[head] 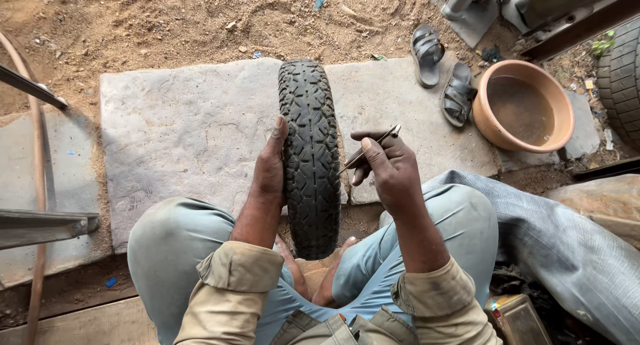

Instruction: The person uses a thin metal hook tool to probe and remove debris from the tread of a motorcycle tire held between their legs.

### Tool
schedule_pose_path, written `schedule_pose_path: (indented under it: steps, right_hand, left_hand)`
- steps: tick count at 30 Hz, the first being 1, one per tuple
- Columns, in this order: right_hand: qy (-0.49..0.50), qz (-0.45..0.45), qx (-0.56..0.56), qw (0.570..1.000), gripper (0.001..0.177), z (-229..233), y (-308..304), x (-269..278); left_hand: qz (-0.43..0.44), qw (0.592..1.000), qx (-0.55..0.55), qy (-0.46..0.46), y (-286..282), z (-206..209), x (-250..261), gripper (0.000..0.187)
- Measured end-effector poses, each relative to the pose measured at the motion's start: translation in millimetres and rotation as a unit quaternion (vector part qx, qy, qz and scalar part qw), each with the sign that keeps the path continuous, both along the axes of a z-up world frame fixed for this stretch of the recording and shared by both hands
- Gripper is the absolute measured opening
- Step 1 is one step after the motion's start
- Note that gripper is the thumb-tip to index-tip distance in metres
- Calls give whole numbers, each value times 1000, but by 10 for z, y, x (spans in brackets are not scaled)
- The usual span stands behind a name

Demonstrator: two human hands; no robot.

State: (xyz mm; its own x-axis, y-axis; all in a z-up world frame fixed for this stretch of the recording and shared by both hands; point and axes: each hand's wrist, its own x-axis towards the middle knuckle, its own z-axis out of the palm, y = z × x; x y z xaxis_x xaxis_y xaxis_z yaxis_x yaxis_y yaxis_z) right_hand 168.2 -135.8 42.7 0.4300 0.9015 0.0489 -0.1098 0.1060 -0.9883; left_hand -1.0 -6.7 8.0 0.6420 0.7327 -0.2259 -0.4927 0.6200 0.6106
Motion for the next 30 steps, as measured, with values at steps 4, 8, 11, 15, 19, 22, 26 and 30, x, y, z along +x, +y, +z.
schedule_pose_path:
  steps: [4,8,11,15,19,22,26,30]
  right_hand:
    - [-169,-47,7,984,22,113,-97,-172]
    - [-281,-74,59,955,19,176,-126,-335]
    - [-281,-100,80,951,19,119,-113,-413]
    - [-46,-117,85,988,17,5,-5,-402]
    - [-150,-137,109,973,16,-63,-35,-486]
    - [-251,-137,117,951,16,-70,-54,-518]
    - [-259,-150,125,946,17,-66,-20,-576]
    - [-254,-163,158,940,18,-52,32,-653]
  left_hand:
    - [-6,1000,21,-7,-3,30,12,70]
    - [-26,999,9,-46,29,76,24,72]
    - [2,1000,-8,-28,48,78,18,72]
    - [60,998,-7,4,105,44,6,68]
    - [68,997,-14,-27,170,-3,-1,68]
    - [76,996,-9,-46,198,-27,4,68]
    - [84,995,-5,-51,216,-16,-4,69]
    - [85,995,-5,-49,233,6,-19,70]
